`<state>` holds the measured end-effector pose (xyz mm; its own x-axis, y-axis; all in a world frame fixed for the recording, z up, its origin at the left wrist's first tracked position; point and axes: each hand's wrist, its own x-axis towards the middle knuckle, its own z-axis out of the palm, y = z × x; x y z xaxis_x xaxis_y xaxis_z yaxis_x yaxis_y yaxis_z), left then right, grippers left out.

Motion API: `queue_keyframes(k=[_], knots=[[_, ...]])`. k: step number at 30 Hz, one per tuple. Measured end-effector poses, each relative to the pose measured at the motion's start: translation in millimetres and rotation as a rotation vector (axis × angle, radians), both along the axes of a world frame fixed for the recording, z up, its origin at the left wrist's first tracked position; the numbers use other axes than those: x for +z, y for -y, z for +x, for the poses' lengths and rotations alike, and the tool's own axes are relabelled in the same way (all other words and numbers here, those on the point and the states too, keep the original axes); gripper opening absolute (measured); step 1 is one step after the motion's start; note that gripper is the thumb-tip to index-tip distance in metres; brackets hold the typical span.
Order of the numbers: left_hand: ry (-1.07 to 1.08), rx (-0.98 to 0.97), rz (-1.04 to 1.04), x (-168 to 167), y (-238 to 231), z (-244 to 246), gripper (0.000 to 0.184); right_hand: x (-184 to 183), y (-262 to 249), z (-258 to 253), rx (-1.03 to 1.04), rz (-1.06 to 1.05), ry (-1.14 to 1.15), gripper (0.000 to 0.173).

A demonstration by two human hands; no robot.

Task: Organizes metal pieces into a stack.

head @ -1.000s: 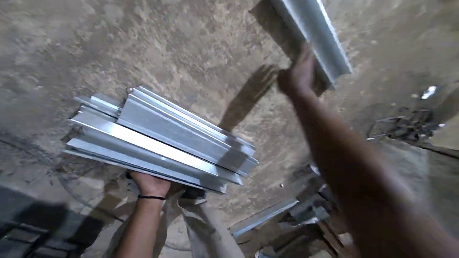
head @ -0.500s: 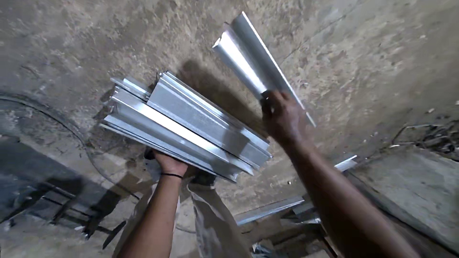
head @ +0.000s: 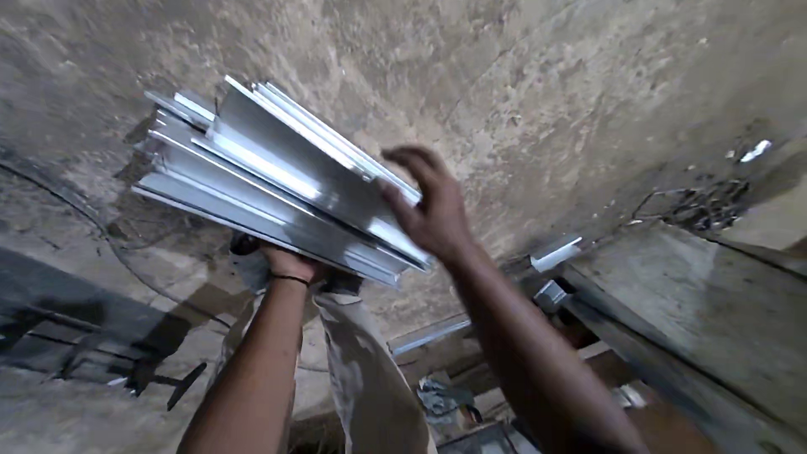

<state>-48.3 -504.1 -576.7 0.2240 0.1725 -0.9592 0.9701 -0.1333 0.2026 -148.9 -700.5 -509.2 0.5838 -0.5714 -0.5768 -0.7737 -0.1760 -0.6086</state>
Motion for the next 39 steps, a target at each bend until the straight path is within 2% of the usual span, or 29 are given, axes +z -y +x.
queue_keyframes(k=[2,5,8,11,17,22,25,27,33,39], knots=[[-0.064,0.113,-0.068,-7,-7,-2,0.091,-39,35,-9,-0.063,0.211,-0.137,0.066],[-0.087,0.135,-0.096,-12,-7,-4,0.092,-89,46,-10,-0.177,0.513,-0.191,0.07],[-0.091,0.132,-0.083,-11,-7,-11,0.089,-117,10,-9,-0.2,0.504,-0.218,0.071],[-0.076,0.141,-0.078,-10,-14,-14,0.084,-110,-6,-5,-0.131,0.43,-0.333,0.085],[-0.07,0.199,-0.008,-15,-26,-9,0.076,-89,-18,5,-0.084,0.337,-0.365,0.09],[-0.065,0.143,0.019,-16,-35,-7,0.074,-91,-12,12,-0.086,0.348,-0.389,0.095],[-0.035,0.119,0.008,-16,-49,-8,0.068,-83,-22,12,-0.034,0.324,-0.358,0.113],[-0.018,0.111,-0.002,-21,-59,-7,0.068,-78,-25,13,0.016,0.35,-0.368,0.116],[-0.037,0.134,0.036,-28,-63,-5,0.071,-97,4,22,0.145,0.583,-0.389,0.104],[-0.078,0.109,0.031,-24,-53,-4,0.071,-121,11,21,-0.029,0.782,-0.258,0.085]])
